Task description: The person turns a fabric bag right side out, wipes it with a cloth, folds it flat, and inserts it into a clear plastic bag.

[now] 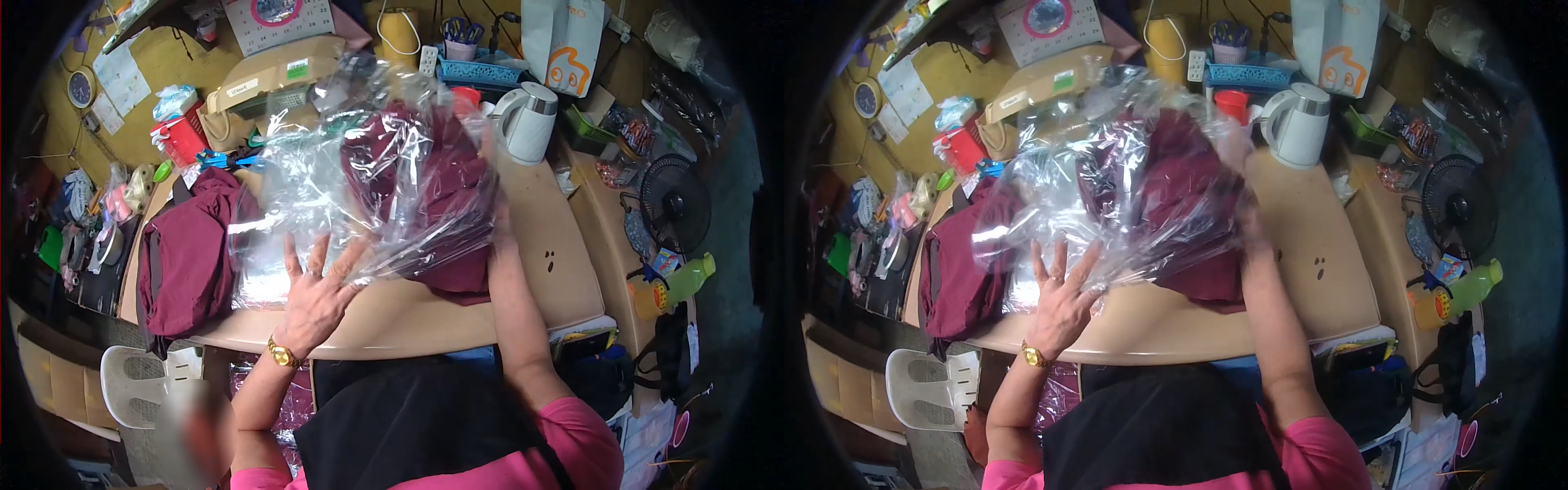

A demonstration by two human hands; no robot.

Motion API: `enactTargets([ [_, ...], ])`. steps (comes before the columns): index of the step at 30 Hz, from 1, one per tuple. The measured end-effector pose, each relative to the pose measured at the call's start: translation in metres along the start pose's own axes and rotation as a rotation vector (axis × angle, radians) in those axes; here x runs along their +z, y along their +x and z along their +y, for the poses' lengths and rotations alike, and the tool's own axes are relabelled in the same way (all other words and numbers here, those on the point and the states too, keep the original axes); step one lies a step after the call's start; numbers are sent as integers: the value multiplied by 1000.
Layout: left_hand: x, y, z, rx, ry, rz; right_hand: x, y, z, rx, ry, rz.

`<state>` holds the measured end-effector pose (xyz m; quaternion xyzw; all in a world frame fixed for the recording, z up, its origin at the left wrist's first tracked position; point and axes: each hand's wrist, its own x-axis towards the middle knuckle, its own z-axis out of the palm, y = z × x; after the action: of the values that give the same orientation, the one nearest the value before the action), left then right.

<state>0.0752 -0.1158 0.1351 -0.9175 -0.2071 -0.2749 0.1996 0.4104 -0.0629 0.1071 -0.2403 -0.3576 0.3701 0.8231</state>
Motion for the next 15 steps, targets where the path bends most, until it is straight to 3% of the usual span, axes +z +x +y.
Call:
enactTargets([
  [4,30,-10,14,-148,-152,-208,-25,8,8,-28,-161,-15],
  [5,27,1,28,-131,-191,-93,33,-8,-29,-183,-271,3],
  [6,23,11,40,-116,-230,20,34,-8,-33,-181,-271,3],
  [8,6,37,56,-153,-322,-39,31,-8,-38,-130,-832,-136],
  [10,4,57,69,-191,-416,-99,50,-11,-41,-62,-1150,-311],
  [12,8,73,79,-237,-715,-176,44,-8,-19,-216,-1569,-571],
  [14,18,73,91,-178,-765,-142,-2,1,74,515,-422,-283],
  [15,15,71,100,-156,-797,-305,5,-3,72,514,-423,-285],
])
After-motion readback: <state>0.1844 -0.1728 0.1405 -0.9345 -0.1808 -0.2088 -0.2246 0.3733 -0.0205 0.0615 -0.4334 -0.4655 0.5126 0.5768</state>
